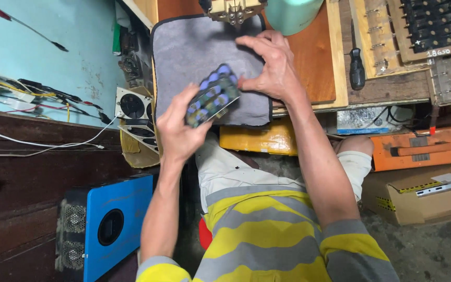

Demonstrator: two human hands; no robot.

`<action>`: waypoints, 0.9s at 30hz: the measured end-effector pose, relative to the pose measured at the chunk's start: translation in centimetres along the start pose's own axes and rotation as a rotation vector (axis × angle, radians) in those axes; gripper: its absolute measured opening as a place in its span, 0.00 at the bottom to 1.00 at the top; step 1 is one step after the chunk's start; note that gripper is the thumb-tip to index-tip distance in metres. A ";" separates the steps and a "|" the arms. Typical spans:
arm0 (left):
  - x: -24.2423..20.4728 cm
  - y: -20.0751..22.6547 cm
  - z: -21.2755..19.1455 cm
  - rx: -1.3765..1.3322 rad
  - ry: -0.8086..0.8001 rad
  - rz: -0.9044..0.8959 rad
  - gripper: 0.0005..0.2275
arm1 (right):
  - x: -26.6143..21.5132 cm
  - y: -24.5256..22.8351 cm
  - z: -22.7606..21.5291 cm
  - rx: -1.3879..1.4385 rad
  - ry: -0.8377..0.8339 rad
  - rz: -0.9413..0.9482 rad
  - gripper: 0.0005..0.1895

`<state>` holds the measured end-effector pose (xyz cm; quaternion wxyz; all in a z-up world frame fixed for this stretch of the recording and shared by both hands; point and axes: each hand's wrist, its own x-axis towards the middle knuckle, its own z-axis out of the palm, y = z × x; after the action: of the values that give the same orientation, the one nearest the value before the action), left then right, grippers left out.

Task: The person assembles a battery pack by placing cylindrical cells into a metal holder and securing them with a screwdriver. They then inspect the assembled pack, turning it over to show the circuit board and connections.

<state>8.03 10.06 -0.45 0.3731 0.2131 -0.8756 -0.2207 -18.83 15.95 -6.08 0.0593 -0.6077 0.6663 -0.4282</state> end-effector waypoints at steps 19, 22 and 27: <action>-16.8 5.1 -3.0 -0.268 0.523 -0.912 0.30 | 0.6 -8.1 5.4 -0.274 0.009 -0.009 0.19; -18.8 4.8 -3.9 -0.259 0.493 -0.978 0.30 | 3.7 -9.6 5.1 0.024 0.141 0.207 0.19; -23.1 3.6 -4.3 -0.341 0.447 -0.940 0.30 | 9.1 -9.3 9.2 0.189 0.633 0.260 0.22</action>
<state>25.10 24.42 -8.71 0.4404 0.5597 -0.5374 -0.4517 -8.55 4.53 -1.81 -0.0401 -0.3467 0.6807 -0.6441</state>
